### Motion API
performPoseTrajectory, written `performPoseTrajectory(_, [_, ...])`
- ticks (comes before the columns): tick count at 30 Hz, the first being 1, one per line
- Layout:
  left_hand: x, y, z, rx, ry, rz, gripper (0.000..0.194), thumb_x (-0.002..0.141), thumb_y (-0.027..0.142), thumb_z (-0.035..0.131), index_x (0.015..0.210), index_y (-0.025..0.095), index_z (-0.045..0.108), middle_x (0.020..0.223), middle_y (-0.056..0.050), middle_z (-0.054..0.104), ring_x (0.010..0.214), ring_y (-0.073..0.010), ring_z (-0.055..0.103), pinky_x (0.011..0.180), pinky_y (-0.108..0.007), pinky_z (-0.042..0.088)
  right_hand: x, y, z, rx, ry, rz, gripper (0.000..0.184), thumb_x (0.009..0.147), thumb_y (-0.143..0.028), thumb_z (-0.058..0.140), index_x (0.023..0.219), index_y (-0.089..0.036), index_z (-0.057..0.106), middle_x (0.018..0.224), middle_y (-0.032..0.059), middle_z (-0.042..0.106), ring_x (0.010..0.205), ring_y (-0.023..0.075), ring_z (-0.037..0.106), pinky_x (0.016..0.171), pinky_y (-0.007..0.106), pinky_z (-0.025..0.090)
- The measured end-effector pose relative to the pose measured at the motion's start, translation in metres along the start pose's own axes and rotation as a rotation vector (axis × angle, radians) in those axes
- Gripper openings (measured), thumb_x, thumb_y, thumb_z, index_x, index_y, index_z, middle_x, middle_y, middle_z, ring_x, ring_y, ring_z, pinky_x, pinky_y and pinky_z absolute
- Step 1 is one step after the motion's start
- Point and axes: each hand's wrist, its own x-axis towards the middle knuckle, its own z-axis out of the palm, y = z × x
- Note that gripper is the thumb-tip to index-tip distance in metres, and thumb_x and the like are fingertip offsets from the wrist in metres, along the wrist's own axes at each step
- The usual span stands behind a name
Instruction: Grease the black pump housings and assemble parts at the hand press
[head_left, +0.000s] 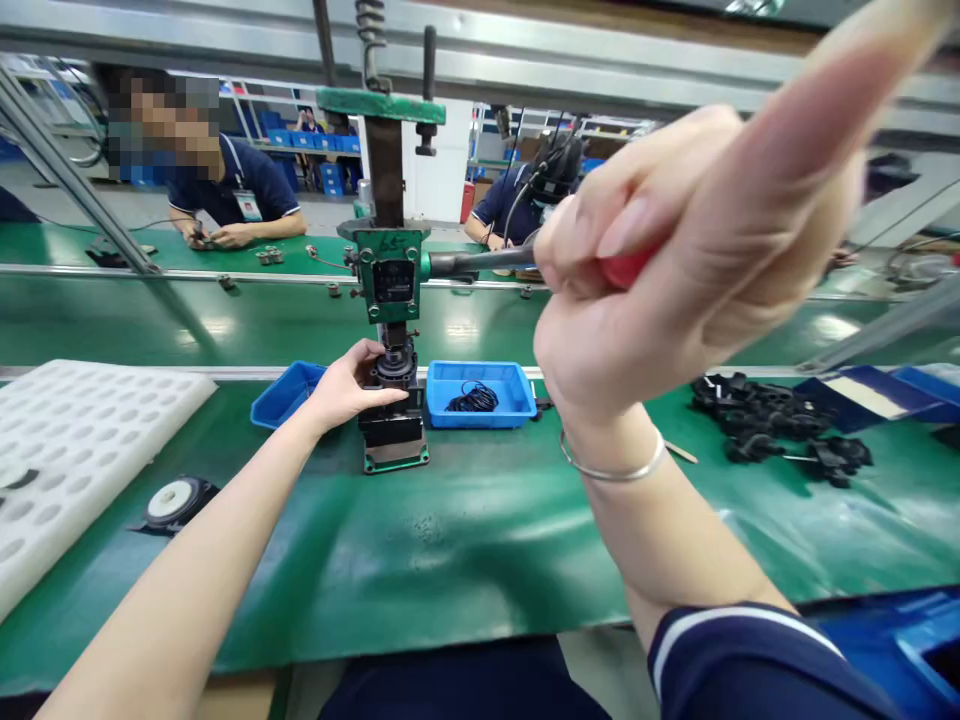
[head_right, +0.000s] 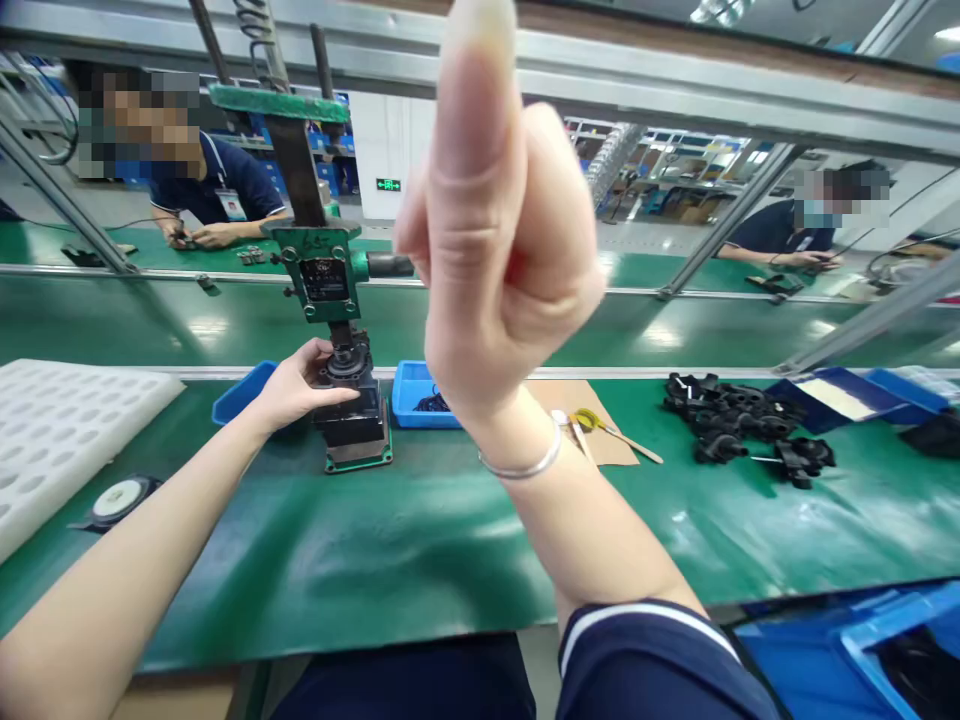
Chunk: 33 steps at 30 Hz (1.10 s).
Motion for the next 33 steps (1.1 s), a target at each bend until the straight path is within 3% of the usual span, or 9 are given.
performPoseTrajectory(2, [0.0, 0.002, 0.0, -0.007, -0.003, 0.002, 0.063, 0.057, 0.042, 0.091, 0.101, 0.022, 0.05, 0.103, -0.001, 0.066, 0.101, -0.0241, 0.067, 0.099, -0.042, 0.052, 0.002, -0.007, 0.01, 0.002, 0.124, -0.292, 0.045, 0.096, -0.055, 0.05, 0.075, -0.019, 0.065, 0.06, -0.0054, 0.048, 0.057, 0.003, 0.06, 0.054, 0.016, 0.047])
performPoseTrajectory(5, [0.0, 0.003, 0.0, -0.007, -0.004, 0.007, 0.062, 0.058, 0.041, 0.091, 0.101, 0.022, 0.05, 0.105, -0.002, 0.066, 0.103, -0.0239, 0.067, 0.1, -0.042, 0.051, 0.004, -0.014, 0.023, 0.011, 0.014, -0.383, 0.056, 0.101, -0.056, 0.036, 0.057, -0.021, 0.045, 0.051, -0.0058, 0.042, 0.04, 0.0018, 0.04, 0.041, 0.018, 0.032])
performPoseTrajectory(8, [0.0, 0.003, 0.0, -0.003, -0.013, 0.008, 0.061, 0.06, 0.04, 0.09, 0.104, 0.022, 0.052, 0.107, -0.003, 0.067, 0.105, -0.0243, 0.067, 0.102, -0.043, 0.051, -0.013, -0.018, 0.024, 0.013, 0.27, -0.392, 0.043, 0.105, -0.041, 0.041, 0.068, -0.022, 0.053, 0.054, -0.0049, 0.04, 0.046, 0.0072, 0.044, 0.046, 0.024, 0.037])
performPoseTrajectory(12, [0.0, 0.005, 0.0, -0.001, -0.015, 0.004, 0.062, 0.059, 0.04, 0.09, 0.103, 0.022, 0.051, 0.106, -0.002, 0.068, 0.106, -0.0245, 0.067, 0.103, -0.043, 0.051, -0.011, -0.015, 0.017, 0.033, 0.116, -0.315, 0.039, 0.101, -0.031, 0.052, 0.064, -0.018, 0.056, 0.063, -0.002, 0.051, 0.054, 0.0085, 0.052, 0.059, 0.027, 0.046])
performPoseTrajectory(16, [-0.002, 0.005, 0.0, -0.003, -0.02, -0.004, 0.063, 0.058, 0.041, 0.091, 0.104, 0.022, 0.051, 0.111, -0.004, 0.067, 0.109, -0.0259, 0.067, 0.104, -0.045, 0.051, 0.018, -0.009, 0.017, 0.033, -0.022, -0.384, 0.038, 0.1, -0.018, 0.054, 0.062, -0.016, 0.051, 0.055, -0.0062, 0.048, 0.044, 0.0036, 0.042, 0.054, 0.021, 0.044])
performPoseTrajectory(22, [-0.005, 0.007, -0.001, -0.009, -0.041, -0.017, 0.064, 0.059, 0.042, 0.09, 0.107, 0.022, 0.053, 0.115, -0.006, 0.068, 0.111, -0.0272, 0.066, 0.104, -0.046, 0.051, -0.024, -0.017, 0.009, -0.179, 0.122, -0.308, 0.042, 0.104, -0.041, 0.045, 0.067, -0.022, 0.053, 0.063, -0.0026, 0.051, 0.058, 0.0096, 0.055, 0.063, 0.026, 0.053])
performPoseTrajectory(27, [-0.007, 0.01, -0.003, 0.004, -0.054, -0.032, 0.065, 0.058, 0.043, 0.09, 0.106, 0.022, 0.052, 0.115, -0.006, 0.067, 0.111, -0.0274, 0.066, 0.104, -0.047, 0.051, -0.016, -0.018, 0.004, -0.193, -0.031, -0.299, 0.035, 0.104, -0.029, 0.049, 0.072, -0.018, 0.06, 0.067, -0.0038, 0.052, 0.06, 0.0053, 0.055, 0.071, 0.021, 0.053])
performPoseTrajectory(29, [-0.008, 0.01, -0.004, 0.007, -0.057, -0.031, 0.066, 0.058, 0.042, 0.09, 0.108, 0.022, 0.052, 0.117, -0.006, 0.066, 0.113, -0.0273, 0.065, 0.105, -0.046, 0.05, -0.016, -0.019, 0.004, -0.188, 0.002, -0.29, 0.031, 0.105, -0.03, 0.046, 0.082, -0.019, 0.064, 0.069, -0.0034, 0.051, 0.064, 0.0068, 0.057, 0.072, 0.022, 0.054])
performPoseTrajectory(33, [-0.007, 0.009, -0.005, 0.023, -0.068, -0.029, 0.066, 0.059, 0.043, 0.089, 0.109, 0.022, 0.052, 0.118, -0.006, 0.066, 0.113, -0.0273, 0.066, 0.106, -0.046, 0.05, -0.018, -0.021, 0.006, -0.099, 0.038, -0.27, 0.033, 0.104, -0.028, 0.046, 0.076, -0.02, 0.061, 0.067, -0.0026, 0.048, 0.061, 0.009, 0.055, 0.07, 0.025, 0.053])
